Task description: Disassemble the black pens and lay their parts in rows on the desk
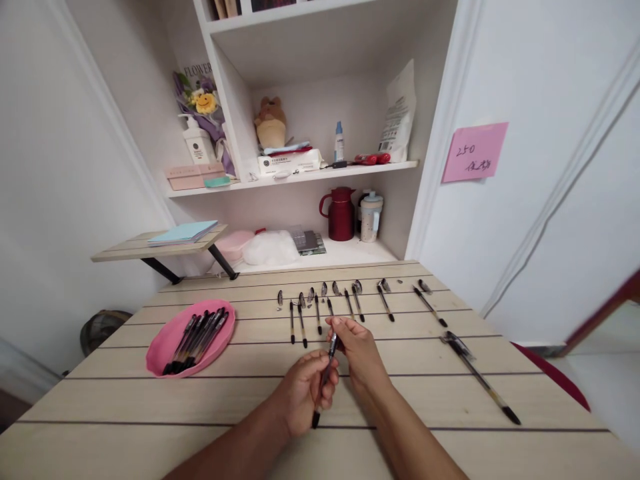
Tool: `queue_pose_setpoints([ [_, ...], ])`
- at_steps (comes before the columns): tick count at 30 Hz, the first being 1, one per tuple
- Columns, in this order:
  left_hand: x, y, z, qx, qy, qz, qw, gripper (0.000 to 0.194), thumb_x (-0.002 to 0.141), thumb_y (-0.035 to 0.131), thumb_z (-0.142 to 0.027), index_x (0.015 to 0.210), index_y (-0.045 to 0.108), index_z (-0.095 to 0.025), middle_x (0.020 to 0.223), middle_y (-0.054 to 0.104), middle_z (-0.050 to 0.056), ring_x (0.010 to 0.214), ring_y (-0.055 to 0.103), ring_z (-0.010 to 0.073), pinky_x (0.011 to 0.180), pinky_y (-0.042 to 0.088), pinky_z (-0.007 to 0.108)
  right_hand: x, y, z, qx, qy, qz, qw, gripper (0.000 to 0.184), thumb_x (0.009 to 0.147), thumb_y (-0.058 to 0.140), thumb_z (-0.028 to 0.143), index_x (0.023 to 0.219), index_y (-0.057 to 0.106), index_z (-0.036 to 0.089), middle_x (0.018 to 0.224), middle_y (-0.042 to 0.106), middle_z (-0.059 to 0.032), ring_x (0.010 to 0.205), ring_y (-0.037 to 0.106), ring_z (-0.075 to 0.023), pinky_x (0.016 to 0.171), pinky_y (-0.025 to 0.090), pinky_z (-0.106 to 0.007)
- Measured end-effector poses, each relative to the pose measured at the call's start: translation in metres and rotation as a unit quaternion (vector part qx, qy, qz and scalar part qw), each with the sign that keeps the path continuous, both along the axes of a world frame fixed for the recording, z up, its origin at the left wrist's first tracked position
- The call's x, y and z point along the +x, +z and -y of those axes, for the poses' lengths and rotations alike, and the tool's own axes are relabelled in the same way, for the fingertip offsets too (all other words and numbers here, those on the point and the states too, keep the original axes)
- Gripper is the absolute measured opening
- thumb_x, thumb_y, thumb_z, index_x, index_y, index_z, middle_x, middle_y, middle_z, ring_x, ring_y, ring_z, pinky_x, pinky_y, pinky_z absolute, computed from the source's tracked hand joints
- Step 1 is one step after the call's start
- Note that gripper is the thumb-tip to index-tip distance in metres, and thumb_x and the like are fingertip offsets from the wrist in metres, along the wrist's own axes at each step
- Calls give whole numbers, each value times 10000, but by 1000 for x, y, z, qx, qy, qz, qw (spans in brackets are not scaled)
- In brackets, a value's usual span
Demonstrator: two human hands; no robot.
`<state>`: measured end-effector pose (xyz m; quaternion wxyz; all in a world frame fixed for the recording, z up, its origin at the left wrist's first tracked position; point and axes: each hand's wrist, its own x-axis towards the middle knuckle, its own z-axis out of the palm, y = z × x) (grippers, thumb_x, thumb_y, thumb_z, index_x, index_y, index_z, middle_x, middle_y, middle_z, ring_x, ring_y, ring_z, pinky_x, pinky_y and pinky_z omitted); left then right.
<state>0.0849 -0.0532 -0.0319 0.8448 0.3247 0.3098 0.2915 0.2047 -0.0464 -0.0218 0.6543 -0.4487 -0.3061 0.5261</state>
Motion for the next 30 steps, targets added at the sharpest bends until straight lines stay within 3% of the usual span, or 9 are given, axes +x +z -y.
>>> queue_pose_setpoints([
  [10,-2,-3,-4,31,-15,3,999,345,702,568,-439,894,494,-162,548,529,-30,330,352,30,356,154,165,-2,1,2,23,15,8,1000,357,646,642,439,835,633,137,588,558,15,420,420,-57,385,324,-190],
  [16,-4,-3,-1,34,-38,-9,999,308,692,572,-413,853,505,-158,557,526,-30,322,355,30,341,155,170,6,2,-2,44,-62,-23,997,349,640,656,422,849,633,142,618,562,7,536,492,-91,496,406,-210],
  [24,-3,0,1,41,-54,-7,998,273,696,563,-387,834,487,-165,567,519,-34,318,332,23,337,138,169,20,8,-4,34,-77,-37,996,423,650,599,501,937,570,191,623,569,12,530,545,-124,459,424,-232],
  [27,-3,-1,2,45,-53,-8,998,279,697,564,-391,836,485,-163,564,516,-36,316,323,20,334,136,170,28,4,-9,7,-100,72,992,421,732,449,535,977,538,204,588,524,40,435,480,-86,411,386,-211],
  [30,-2,-2,3,51,-61,-7,997,270,705,554,-389,833,481,-164,563,512,-37,313,318,20,330,119,172,48,-3,-17,-63,-106,267,956,403,796,325,458,983,544,176,581,519,31,358,379,-63,367,311,-201],
])
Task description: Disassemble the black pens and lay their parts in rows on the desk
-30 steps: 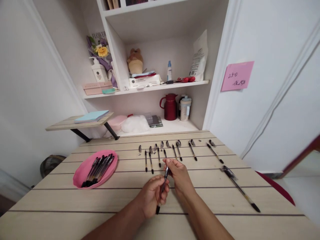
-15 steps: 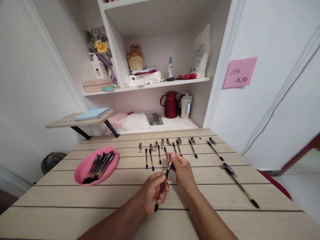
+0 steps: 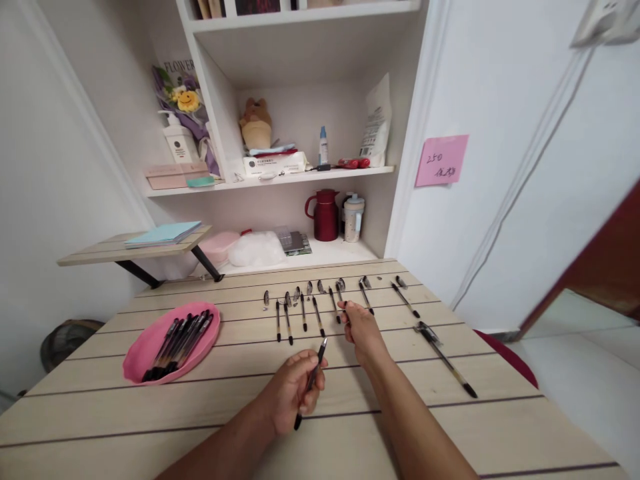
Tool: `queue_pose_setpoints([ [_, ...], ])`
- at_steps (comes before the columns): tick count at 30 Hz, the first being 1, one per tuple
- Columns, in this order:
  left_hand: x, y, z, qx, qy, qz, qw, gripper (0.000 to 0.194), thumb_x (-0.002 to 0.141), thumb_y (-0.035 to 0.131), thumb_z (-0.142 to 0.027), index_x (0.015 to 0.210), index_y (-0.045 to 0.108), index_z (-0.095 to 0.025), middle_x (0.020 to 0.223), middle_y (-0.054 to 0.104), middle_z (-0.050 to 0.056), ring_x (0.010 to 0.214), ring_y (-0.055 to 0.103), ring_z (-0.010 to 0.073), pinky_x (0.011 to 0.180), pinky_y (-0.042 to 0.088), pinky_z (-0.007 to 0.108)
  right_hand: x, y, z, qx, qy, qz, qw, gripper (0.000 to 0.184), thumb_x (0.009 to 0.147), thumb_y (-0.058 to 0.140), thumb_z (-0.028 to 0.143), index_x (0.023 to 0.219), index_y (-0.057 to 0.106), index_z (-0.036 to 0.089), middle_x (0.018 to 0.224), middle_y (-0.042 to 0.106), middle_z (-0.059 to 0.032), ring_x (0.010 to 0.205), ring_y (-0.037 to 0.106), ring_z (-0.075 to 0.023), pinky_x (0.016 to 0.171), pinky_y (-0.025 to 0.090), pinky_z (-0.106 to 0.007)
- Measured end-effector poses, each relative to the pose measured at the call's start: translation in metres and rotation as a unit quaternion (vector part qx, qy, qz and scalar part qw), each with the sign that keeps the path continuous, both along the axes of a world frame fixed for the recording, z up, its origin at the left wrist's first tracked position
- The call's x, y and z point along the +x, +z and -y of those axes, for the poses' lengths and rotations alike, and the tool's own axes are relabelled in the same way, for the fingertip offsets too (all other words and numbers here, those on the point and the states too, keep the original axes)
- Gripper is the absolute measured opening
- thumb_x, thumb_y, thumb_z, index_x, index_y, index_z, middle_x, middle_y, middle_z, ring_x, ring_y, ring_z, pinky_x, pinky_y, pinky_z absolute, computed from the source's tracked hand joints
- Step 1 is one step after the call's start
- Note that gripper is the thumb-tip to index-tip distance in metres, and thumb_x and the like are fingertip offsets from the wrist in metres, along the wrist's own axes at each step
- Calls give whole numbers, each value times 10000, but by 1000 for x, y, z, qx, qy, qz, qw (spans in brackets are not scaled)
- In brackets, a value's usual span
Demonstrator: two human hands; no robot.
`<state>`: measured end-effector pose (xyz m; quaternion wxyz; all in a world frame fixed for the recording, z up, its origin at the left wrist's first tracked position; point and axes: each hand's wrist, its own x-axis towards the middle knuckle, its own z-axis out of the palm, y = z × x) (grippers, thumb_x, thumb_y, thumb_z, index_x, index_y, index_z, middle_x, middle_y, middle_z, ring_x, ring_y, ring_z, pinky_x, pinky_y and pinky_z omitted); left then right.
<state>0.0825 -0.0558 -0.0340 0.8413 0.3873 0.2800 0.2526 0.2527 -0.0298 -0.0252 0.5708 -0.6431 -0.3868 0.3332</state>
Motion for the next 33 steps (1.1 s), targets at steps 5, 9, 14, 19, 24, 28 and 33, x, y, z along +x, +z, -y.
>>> queue_pose_setpoints([
  [5,1,0,2,3,1,-9,1000,261,716,540,-387,835,480,-163,571,514,-34,315,318,20,332,115,174,56,-6,7,-82,-38,170,981,215,692,487,208,859,615,164,733,620,-67,626,552,-154,562,387,-256],
  [9,4,0,4,1,0,-20,1000,279,702,554,-391,847,485,-163,578,515,-33,323,321,21,337,107,176,85,-12,30,-178,-74,364,911,189,722,458,152,809,626,151,782,633,-134,801,574,-237,660,369,-309],
  [14,14,2,9,-17,5,-33,999,282,690,569,-382,854,485,-169,587,515,-37,338,329,23,353,133,175,86,-21,48,-227,-54,590,773,242,810,393,256,822,612,152,881,610,-143,784,590,-227,607,360,-291],
  [19,32,6,18,-65,7,-56,996,274,683,575,-365,867,498,-177,585,511,-36,362,360,36,378,145,175,83,-23,49,-239,-63,607,756,282,818,385,334,877,583,142,844,620,-129,769,594,-228,607,363,-302],
  [24,54,2,28,-131,7,-46,990,254,686,564,-357,855,512,-174,585,490,-37,376,358,35,393,141,178,84,-26,50,-236,-65,604,759,317,826,352,375,881,565,147,870,618,-115,760,598,-235,583,369,-313],
  [28,61,-5,35,-154,-7,-25,988,258,691,559,-360,860,517,-170,593,489,-31,385,363,38,398,146,183,82,-24,53,-251,-65,592,763,332,817,358,396,865,574,148,884,600,-121,756,598,-236,582,371,-312],
  [33,56,-8,37,-131,-12,-5,991,293,685,583,-375,884,511,-173,599,504,-25,390,370,41,408,152,187,83,-18,57,-240,-81,568,783,325,797,384,417,854,576,161,874,586,-114,717,588,-219,559,361,-296],
])
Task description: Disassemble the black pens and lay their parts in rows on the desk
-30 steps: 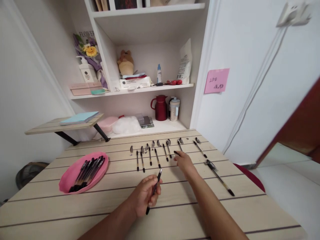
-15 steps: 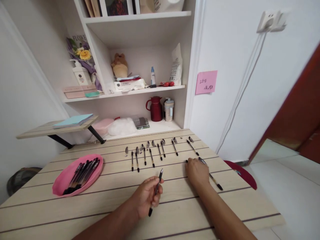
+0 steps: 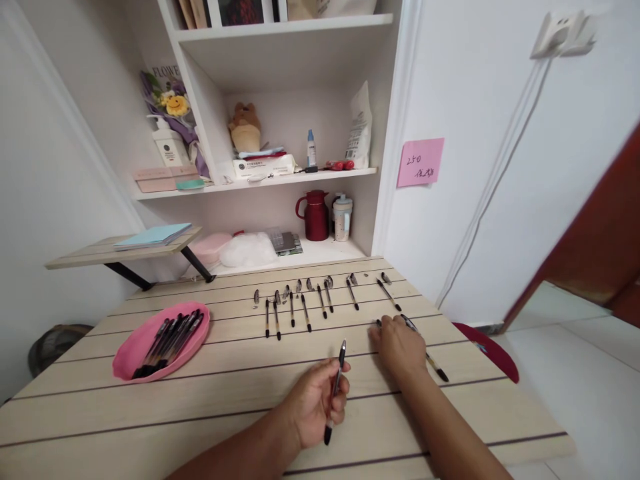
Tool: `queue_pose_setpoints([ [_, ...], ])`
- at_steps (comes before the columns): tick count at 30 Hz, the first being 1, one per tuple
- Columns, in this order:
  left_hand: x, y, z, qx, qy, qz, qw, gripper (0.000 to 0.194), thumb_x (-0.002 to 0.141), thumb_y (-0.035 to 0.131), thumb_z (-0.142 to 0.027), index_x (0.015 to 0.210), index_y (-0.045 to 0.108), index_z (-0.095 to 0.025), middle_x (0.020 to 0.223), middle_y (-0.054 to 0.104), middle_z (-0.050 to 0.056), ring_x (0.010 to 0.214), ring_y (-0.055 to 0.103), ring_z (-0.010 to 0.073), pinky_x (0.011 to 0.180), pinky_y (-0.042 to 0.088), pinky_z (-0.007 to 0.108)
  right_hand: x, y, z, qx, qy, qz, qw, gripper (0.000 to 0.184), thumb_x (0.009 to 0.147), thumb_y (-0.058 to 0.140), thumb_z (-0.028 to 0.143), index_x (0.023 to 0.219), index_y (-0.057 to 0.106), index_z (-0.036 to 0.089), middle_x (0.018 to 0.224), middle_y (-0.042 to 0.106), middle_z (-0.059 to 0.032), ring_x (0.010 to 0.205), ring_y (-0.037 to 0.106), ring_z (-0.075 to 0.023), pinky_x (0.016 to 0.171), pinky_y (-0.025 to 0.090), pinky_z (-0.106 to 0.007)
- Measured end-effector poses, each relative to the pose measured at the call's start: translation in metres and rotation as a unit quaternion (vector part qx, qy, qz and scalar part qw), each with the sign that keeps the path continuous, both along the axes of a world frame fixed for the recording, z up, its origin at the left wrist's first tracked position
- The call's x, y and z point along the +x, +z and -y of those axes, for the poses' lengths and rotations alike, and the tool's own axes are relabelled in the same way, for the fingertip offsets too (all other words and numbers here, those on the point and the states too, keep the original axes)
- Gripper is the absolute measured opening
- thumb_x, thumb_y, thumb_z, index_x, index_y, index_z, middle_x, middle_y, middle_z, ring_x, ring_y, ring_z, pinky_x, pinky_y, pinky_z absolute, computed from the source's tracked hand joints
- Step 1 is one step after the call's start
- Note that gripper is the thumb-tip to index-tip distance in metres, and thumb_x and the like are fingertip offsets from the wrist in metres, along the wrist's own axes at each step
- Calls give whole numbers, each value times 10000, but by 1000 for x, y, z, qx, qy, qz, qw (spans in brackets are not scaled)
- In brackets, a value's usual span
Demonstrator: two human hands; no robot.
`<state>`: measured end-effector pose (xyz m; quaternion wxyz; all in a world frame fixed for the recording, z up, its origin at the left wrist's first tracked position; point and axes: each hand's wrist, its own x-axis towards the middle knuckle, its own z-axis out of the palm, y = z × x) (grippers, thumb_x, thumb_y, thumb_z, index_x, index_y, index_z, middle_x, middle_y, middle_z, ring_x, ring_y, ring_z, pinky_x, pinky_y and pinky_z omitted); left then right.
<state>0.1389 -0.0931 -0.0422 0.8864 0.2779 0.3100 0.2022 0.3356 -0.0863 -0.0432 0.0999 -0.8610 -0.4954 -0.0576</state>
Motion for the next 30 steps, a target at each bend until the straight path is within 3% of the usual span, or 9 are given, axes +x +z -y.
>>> queue_pose_setpoints([
  [3,-3,1,0,10,-2,8,1000,300,686,582,-379,892,505,-175,597,510,-26,385,371,41,409,159,188,-5,7,4,59,23,-66,996,303,795,388,413,754,573,177,815,599,-84,689,571,-203,546,348,-283],
  [5,-4,1,0,20,-6,11,1000,296,692,572,-381,892,503,-176,593,512,-27,381,376,44,407,169,191,-15,13,9,107,86,-197,971,335,787,392,449,660,548,181,690,593,-46,619,546,-173,528,345,-267],
  [9,-3,2,0,34,-8,12,999,274,701,556,-382,875,494,-179,587,513,-29,368,377,46,402,166,193,-47,25,23,130,200,-512,825,399,737,434,543,625,544,176,525,539,6,498,491,-123,479,344,-239],
  [12,-3,3,1,39,-4,10,999,258,704,547,-378,862,487,-183,578,509,-32,357,367,46,398,155,195,-65,32,29,137,191,-585,776,356,693,521,520,641,565,171,488,534,19,493,489,-113,486,342,-230],
  [17,-3,3,1,42,-2,12,999,268,699,552,-374,875,483,-185,581,508,-33,356,355,41,398,138,191,-70,30,29,147,134,-617,761,327,631,607,482,565,508,178,458,520,35,444,449,-90,464,321,-223],
  [30,-3,-1,-5,41,-18,32,998,241,699,566,-375,816,471,-187,569,479,-41,348,321,23,390,109,176,-65,25,24,168,173,-620,747,292,661,573,454,579,526,178,458,517,20,469,426,-103,500,309,-243],
])
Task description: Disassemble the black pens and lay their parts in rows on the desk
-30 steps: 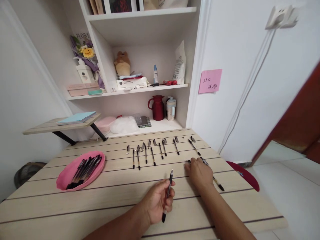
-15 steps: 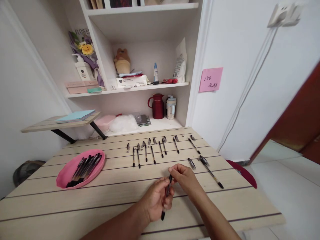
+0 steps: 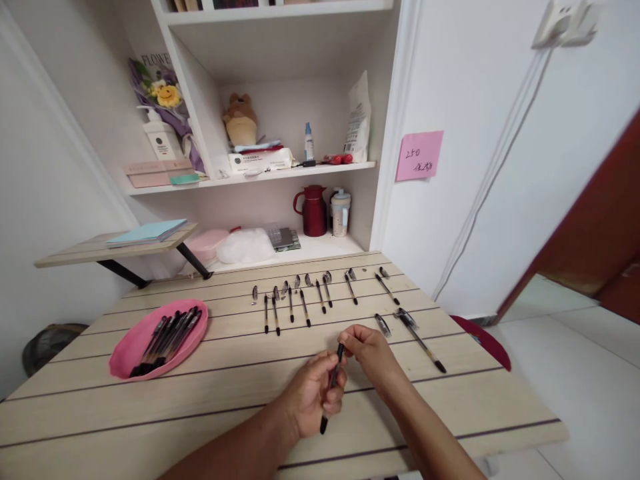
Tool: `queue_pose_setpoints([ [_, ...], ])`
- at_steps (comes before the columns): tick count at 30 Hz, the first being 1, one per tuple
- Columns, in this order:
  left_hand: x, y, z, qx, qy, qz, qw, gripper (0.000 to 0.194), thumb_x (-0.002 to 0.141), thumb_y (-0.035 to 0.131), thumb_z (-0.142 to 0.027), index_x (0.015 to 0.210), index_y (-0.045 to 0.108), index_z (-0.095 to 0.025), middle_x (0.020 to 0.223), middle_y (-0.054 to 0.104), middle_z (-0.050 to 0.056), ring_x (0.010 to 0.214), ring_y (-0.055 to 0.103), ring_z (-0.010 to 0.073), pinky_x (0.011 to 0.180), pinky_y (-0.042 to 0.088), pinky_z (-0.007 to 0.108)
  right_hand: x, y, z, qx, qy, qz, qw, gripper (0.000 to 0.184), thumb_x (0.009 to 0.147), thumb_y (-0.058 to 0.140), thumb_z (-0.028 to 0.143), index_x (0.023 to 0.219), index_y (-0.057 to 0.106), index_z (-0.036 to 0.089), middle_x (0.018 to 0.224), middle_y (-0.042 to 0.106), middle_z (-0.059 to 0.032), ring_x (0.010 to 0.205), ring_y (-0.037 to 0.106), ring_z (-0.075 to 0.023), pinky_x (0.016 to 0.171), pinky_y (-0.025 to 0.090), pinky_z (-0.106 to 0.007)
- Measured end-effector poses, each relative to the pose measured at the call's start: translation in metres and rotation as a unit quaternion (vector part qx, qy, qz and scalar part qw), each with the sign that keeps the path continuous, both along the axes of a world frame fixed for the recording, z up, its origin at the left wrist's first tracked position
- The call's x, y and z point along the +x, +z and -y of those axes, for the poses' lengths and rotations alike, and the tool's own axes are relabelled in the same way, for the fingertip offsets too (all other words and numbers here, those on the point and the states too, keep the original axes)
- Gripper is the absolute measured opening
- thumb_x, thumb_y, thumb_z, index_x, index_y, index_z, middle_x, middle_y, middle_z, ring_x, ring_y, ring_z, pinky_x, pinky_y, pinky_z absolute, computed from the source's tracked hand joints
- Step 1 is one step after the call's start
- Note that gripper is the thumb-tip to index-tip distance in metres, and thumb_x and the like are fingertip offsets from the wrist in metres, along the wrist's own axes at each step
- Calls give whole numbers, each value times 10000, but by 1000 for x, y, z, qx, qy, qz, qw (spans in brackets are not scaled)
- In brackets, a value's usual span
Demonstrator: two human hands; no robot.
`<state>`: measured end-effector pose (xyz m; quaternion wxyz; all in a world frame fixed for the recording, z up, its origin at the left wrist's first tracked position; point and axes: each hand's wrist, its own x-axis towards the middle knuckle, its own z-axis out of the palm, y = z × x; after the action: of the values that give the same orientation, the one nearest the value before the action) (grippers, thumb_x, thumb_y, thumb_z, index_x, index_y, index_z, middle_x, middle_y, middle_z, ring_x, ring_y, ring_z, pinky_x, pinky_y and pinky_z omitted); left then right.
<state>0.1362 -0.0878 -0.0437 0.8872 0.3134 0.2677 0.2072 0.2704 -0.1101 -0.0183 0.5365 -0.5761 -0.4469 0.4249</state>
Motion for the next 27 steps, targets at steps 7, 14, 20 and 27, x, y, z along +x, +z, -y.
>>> queue_pose_setpoints([
  [7,-4,2,-5,-36,-25,28,999,215,709,579,-355,789,483,-180,558,478,-42,352,297,15,389,94,163,-3,-2,-1,36,36,-56,997,262,721,547,419,645,533,169,483,499,27,492,409,-97,525,308,-239],
  [14,-3,3,-5,-23,-10,33,999,232,702,584,-366,798,480,-182,558,473,-43,351,297,18,385,106,169,-3,-2,-1,10,48,-100,994,321,705,553,482,703,561,161,541,526,17,512,436,-101,542,331,-238],
  [20,-2,1,-2,4,1,18,1000,232,706,569,-374,807,472,-188,570,474,-40,349,306,22,387,100,172,-1,-5,-5,-8,16,-60,998,360,670,576,507,574,501,168,463,509,20,465,412,-95,511,322,-239],
  [27,-4,3,-4,-31,-26,31,999,228,709,574,-369,799,477,-183,549,470,-45,348,288,15,390,105,169,-2,-3,-4,9,33,-56,998,344,693,549,499,628,528,162,502,519,15,499,435,-103,558,347,-251],
])
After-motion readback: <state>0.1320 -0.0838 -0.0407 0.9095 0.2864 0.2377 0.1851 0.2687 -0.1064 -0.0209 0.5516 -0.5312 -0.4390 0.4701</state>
